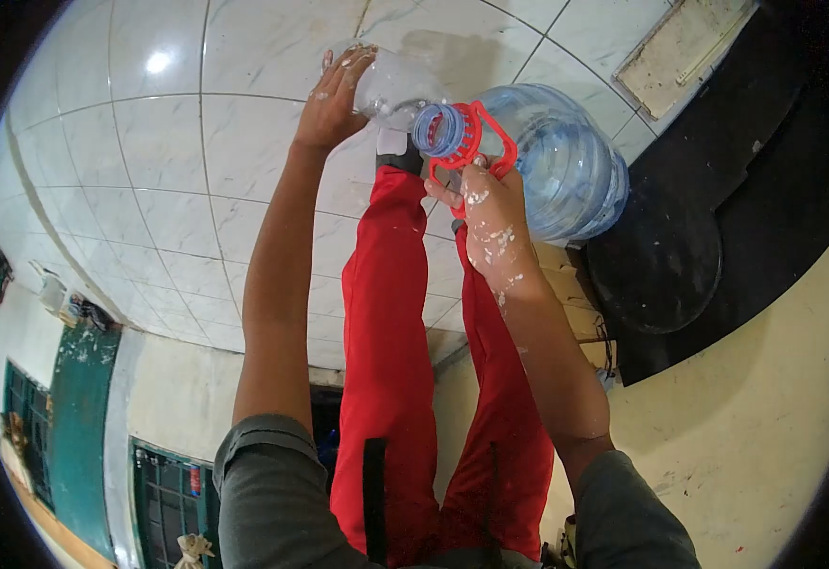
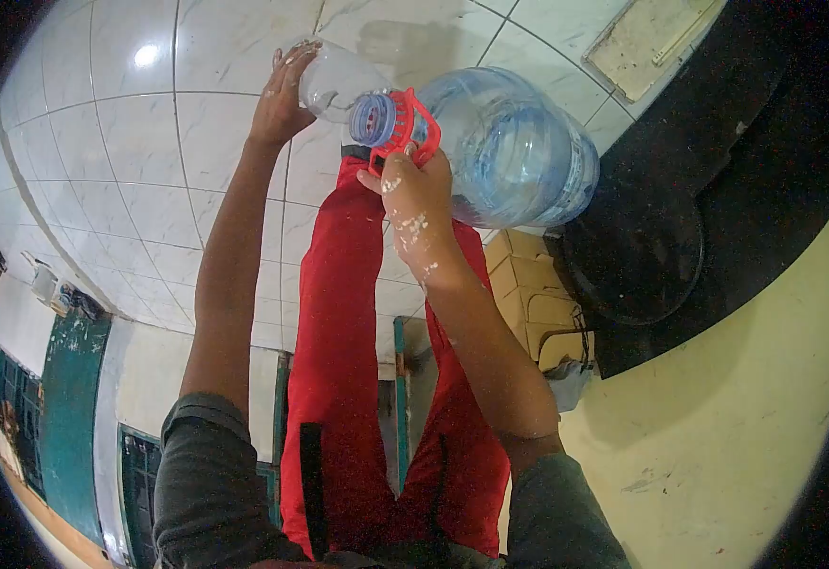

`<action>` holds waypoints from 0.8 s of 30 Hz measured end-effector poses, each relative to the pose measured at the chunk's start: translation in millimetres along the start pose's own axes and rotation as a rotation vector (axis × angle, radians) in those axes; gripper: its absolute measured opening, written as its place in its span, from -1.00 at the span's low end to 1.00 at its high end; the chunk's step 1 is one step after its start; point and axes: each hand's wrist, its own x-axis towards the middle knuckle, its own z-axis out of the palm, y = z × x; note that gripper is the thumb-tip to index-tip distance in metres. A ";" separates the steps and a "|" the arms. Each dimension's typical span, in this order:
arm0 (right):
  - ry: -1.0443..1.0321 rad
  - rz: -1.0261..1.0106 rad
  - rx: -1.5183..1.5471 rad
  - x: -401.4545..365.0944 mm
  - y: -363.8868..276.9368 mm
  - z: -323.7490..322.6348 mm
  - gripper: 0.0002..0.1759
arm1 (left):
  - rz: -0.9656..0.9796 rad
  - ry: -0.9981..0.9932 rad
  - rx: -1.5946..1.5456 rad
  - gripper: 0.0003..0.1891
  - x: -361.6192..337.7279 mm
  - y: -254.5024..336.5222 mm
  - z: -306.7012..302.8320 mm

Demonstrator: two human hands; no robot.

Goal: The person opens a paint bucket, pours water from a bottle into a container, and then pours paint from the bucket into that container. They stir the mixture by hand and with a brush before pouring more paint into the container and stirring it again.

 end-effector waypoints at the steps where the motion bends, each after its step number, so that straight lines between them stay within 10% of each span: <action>1: 0.000 -0.002 -0.012 3.6 0.6 3.0 -0.78 | -0.022 0.006 0.003 -0.19 -0.9 -2.7 1.9; 24: 0.140 0.064 -0.180 83.4 7.5 83.7 -0.82 | -0.208 0.163 0.131 -0.26 -15.0 -56.9 26.2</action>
